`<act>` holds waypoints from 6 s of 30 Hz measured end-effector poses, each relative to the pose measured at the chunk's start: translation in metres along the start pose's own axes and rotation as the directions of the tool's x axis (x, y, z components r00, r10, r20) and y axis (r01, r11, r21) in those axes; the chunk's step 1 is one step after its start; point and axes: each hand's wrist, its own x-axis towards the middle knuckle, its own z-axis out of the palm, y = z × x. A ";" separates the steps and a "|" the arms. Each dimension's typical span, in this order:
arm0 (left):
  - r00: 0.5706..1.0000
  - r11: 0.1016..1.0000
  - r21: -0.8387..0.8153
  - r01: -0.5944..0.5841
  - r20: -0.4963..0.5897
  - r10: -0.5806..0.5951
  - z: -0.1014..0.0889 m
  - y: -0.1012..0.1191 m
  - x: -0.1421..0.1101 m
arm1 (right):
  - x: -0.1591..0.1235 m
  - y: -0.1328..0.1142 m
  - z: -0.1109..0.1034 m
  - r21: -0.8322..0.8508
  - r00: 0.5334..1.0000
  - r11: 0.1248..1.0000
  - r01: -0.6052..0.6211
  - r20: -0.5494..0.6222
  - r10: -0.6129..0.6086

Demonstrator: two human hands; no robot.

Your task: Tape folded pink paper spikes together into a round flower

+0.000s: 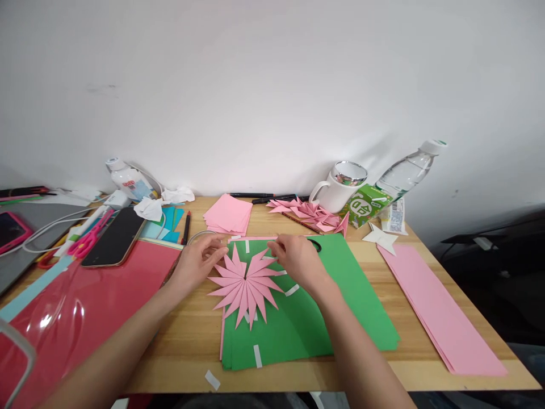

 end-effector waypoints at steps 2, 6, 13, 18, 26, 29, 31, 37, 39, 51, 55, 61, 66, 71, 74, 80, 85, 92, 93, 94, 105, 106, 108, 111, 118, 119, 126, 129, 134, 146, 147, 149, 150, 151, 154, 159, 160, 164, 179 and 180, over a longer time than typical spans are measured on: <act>1.000 0.998 0.055 -0.030 -0.006 0.030 -0.001 0.001 -0.001 | -0.002 0.000 -0.001 0.027 0.999 0.999 0.037 -0.011 -0.037; 0.995 0.986 0.146 -0.079 -0.045 0.086 0.000 0.003 -0.003 | -0.003 0.008 0.005 0.015 0.968 0.980 0.197 -0.160 -0.193; 0.989 0.975 0.207 -0.086 -0.100 0.108 0.003 -0.001 -0.003 | -0.003 0.020 0.018 0.113 0.968 0.961 0.251 -0.007 -0.252; 0.988 0.969 0.232 -0.085 -0.102 0.112 0.004 -0.001 -0.003 | -0.005 0.024 0.016 0.080 0.960 0.959 0.271 -0.090 -0.264; 0.985 0.964 0.243 -0.104 -0.111 0.134 0.005 -0.003 -0.004 | -0.009 0.026 0.014 0.047 0.958 0.959 0.280 -0.084 -0.276; 0.984 0.961 0.252 -0.111 -0.107 0.142 0.004 -0.005 -0.004 | -0.011 0.025 0.014 0.065 0.956 0.954 0.293 -0.044 -0.291; 0.983 0.957 0.265 -0.117 -0.108 0.150 0.003 -0.004 -0.004 | -0.012 0.024 0.014 0.052 0.956 0.955 0.292 -0.004 -0.292; 0.972 0.948 0.279 -0.150 -0.133 0.192 0.001 0.001 -0.005 | -0.017 0.018 0.012 0.056 0.938 0.936 0.347 -0.009 -0.347; 0.972 0.945 0.291 -0.152 -0.130 0.196 0.002 0.002 -0.005 | -0.018 0.018 0.014 0.031 0.924 0.924 0.380 0.026 -0.381; 0.966 0.930 0.329 -0.164 -0.136 0.218 0.002 0.005 -0.007 | -0.023 0.011 0.013 0.093 0.898 0.909 0.407 0.139 -0.416; 0.962 0.926 0.331 -0.180 -0.137 0.236 0.002 0.007 -0.008 | -0.025 0.005 0.015 0.107 0.866 0.890 0.442 0.207 -0.455; 0.947 0.912 0.345 -0.224 -0.144 0.287 0.002 0.002 -0.008 | -0.029 0.001 0.018 0.157 0.841 0.867 0.472 0.213 -0.497; 0.932 0.902 0.349 -0.255 -0.159 0.325 0.002 -0.001 -0.007 | -0.030 -0.002 0.023 0.159 0.753 0.778 0.608 0.193 -0.629; 0.932 0.901 0.358 -0.247 -0.167 0.322 0.003 -0.003 -0.007 | -0.032 -0.004 0.026 0.175 0.717 0.743 0.646 0.197 -0.669; 0.933 0.904 0.350 -0.245 -0.167 0.318 0.003 -0.003 -0.007 | -0.034 -0.005 0.027 0.180 0.715 0.749 0.637 0.223 -0.662; 0.933 0.907 0.347 -0.237 -0.180 0.313 0.003 -0.001 -0.008 | -0.035 -0.009 0.028 0.180 0.720 0.768 0.615 0.271 -0.639; 0.922 0.906 0.325 -0.273 -0.181 0.343 0.004 -0.001 -0.008 | -0.038 -0.013 0.029 0.190 0.716 0.774 0.603 0.299 -0.631; 0.916 0.906 0.312 -0.286 -0.188 0.354 0.006 -0.004 -0.008 | -0.039 -0.019 0.031 0.182 0.707 0.759 0.625 0.280 -0.650; 0.916 0.906 0.312 -0.285 -0.189 0.353 0.006 -0.004 -0.008 | -0.039 -0.021 0.031 0.188 0.707 0.759 0.623 0.280 -0.650; 0.918 0.908 0.310 -0.281 -0.188 0.349 0.006 -0.003 -0.008 | -0.039 -0.023 0.031 0.185 0.708 0.759 0.624 0.276 -0.650; 0.925 0.920 0.290 -0.265 -0.193 0.328 0.006 -0.003 -0.009 | -0.038 -0.020 0.039 0.168 0.742 0.786 0.595 0.259 -0.618; 0.924 0.919 0.289 -0.267 -0.195 0.330 0.006 -0.003 -0.008 | -0.039 -0.020 0.040 0.157 0.742 0.784 0.600 0.258 -0.619; 0.922 0.919 0.286 -0.270 -0.198 0.332 0.006 -0.003 -0.008 | -0.039 -0.020 0.041 0.146 0.741 0.782 0.606 0.253 -0.621; 0.922 0.917 0.297 -0.266 -0.199 0.332 0.006 -0.002 -0.009 | -0.039 -0.022 0.042 0.174 0.746 0.784 0.596 0.241 -0.621; 0.929 0.922 0.299 -0.245 -0.200 0.311 0.006 0.001 -0.010 | -0.041 -0.027 0.043 0.097 0.759 0.784 0.613 0.205 -0.618; 0.929 0.923 0.296 -0.244 -0.201 0.310 0.005 0.001 -0.010 | -0.041 -0.027 0.043 0.095 0.763 0.787 0.610 0.199 -0.615; 0.942 0.935 0.278 -0.219 -0.189 0.277 0.006 0.002 -0.012 | -0.039 -0.023 0.044 0.063 0.812 0.826 0.561 0.156 -0.563; 0.943 0.934 0.289 -0.212 -0.191 0.273 0.007 0.003 -0.013 | -0.038 -0.023 0.043 0.063 0.812 0.828 0.557 0.166 -0.559; 0.935 0.932 0.278 -0.233 -0.199 0.293 0.007 0.005 -0.014 | -0.036 -0.022 0.044 0.123 0.835 0.839 0.530 0.096 -0.542; 0.929 0.921 0.308 -0.239 -0.202 0.309 0.007 0.007 -0.014 | -0.032 -0.018 0.041 0.096 0.867 0.867 0.489 0.048 -0.495; 0.929 0.919 0.314 -0.240 -0.201 0.311 0.007 0.007 -0.014 | -0.031 -0.017 0.041 0.088 0.868 0.868 0.489 0.052 -0.494; 0.928 0.917 0.318 -0.241 -0.202 0.314 0.007 0.007 -0.015 | -0.031 -0.015 0.041 0.078 0.868 0.869 0.489 0.062 -0.493; 0.928 0.917 0.317 -0.242 -0.200 0.314 0.007 0.007 -0.015 | -0.031 -0.015 0.042 0.080 0.870 0.870 0.486 0.054 -0.491; 0.928 0.918 0.315 -0.243 -0.200 0.314 0.007 0.007 -0.015 | -0.031 -0.014 0.042 0.087 0.875 0.874 0.478 0.036 -0.482; 0.926 0.914 0.324 -0.244 -0.201 0.318 0.007 0.008 -0.015 | -0.031 -0.014 0.042 0.108 0.893 0.887 0.450 -0.046 -0.448; 0.913 0.889 0.380 -0.257 -0.205 0.352 0.006 0.010 -0.015 | -0.027 -0.010 0.037 0.120 0.909 0.904 0.411 -0.132 -0.396; 0.911 0.887 0.379 -0.263 -0.205 0.357 0.006 0.010 -0.015 | -0.025 -0.007 0.035 0.120 0.915 0.917 0.381 -0.189 -0.356; 0.908 0.894 0.348 -0.281 -0.207 0.366 0.007 0.006 -0.015 | -0.015 0.013 0.024 0.009 0.875 0.959 0.282 -0.413 -0.253; 0.817 0.750 0.352 -0.560 0.385 0.429 0.009 0.002 -0.013 | -0.013 0.023 0.017 -0.188 0.855 0.835 0.517 0.073 -0.513; 0.812 0.744 0.362 -0.562 0.409 0.416 0.009 0.002 -0.013 | -0.013 0.023 0.016 -0.181 0.855 0.836 0.518 0.094 -0.509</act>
